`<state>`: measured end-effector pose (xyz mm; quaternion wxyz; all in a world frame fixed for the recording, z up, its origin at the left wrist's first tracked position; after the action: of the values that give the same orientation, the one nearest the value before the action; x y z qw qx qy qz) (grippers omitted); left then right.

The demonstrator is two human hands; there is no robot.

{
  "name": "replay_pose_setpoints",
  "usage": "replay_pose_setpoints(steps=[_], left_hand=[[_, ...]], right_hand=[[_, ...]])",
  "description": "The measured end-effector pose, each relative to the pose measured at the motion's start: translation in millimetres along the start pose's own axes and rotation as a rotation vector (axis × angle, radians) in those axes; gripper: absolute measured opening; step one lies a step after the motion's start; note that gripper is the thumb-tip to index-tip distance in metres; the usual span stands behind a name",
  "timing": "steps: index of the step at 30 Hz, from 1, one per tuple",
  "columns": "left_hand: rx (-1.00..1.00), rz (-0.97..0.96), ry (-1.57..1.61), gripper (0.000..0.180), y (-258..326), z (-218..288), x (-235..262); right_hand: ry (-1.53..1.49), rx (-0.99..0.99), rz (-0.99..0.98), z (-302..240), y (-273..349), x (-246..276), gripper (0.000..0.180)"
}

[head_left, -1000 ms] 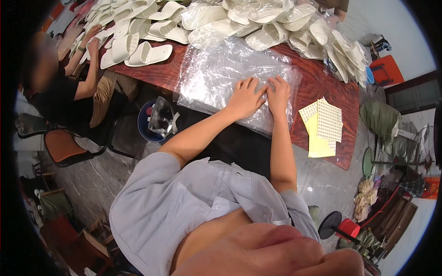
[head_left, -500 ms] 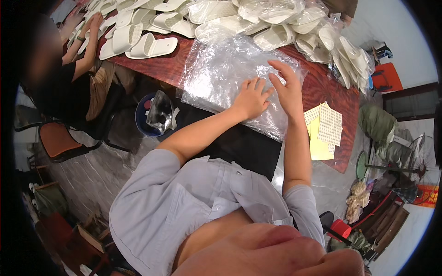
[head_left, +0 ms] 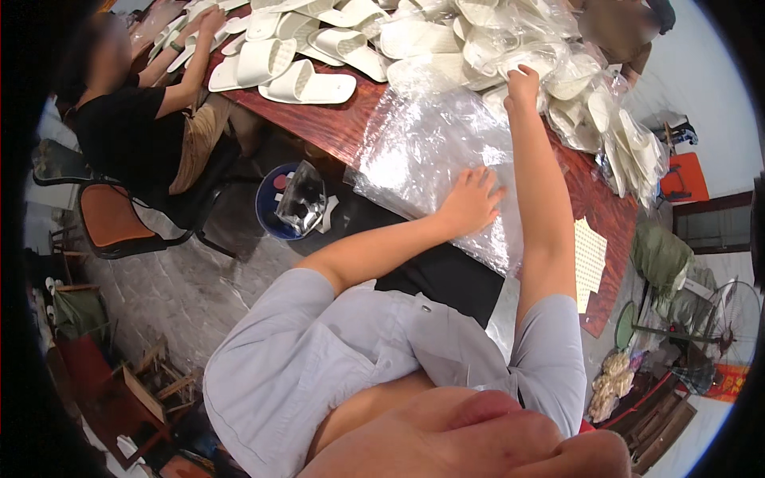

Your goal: Inspecting and trimming loose threads or imperfections from white sandals in a manufacturing facility.

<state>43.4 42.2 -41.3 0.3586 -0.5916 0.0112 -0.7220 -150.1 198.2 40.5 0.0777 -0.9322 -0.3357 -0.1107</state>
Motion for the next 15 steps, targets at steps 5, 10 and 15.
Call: replay_pose_setpoints(steps=[5, 10, 15], left_hand=[[-0.016, -0.066, -0.034, 0.051, -1.7, 2.3, 2.0], [-0.039, -0.283, -0.202, 0.056, -1.8, 1.7, -9.5], [-0.044, -0.196, -0.162, 0.061, 7.4, -6.5, -29.5]], right_hand=[[-0.002, -0.154, 0.364, 9.4, 16.6, -10.8, 0.067], [-0.215, -0.235, 0.391, -0.5, 23.4, -22.8, 0.074], [-0.278, -0.268, 0.491, 2.6, 28.1, -27.6, 0.078]])
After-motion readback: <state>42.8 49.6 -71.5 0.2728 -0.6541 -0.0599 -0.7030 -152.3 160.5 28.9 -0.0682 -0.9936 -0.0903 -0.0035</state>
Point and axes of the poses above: each hand's wrist, its own y-axis away from the middle knuckle, its own x-axis out of the back of the hand, z = x × y, the point moved 4 cm from there along -y, towards the middle knuckle
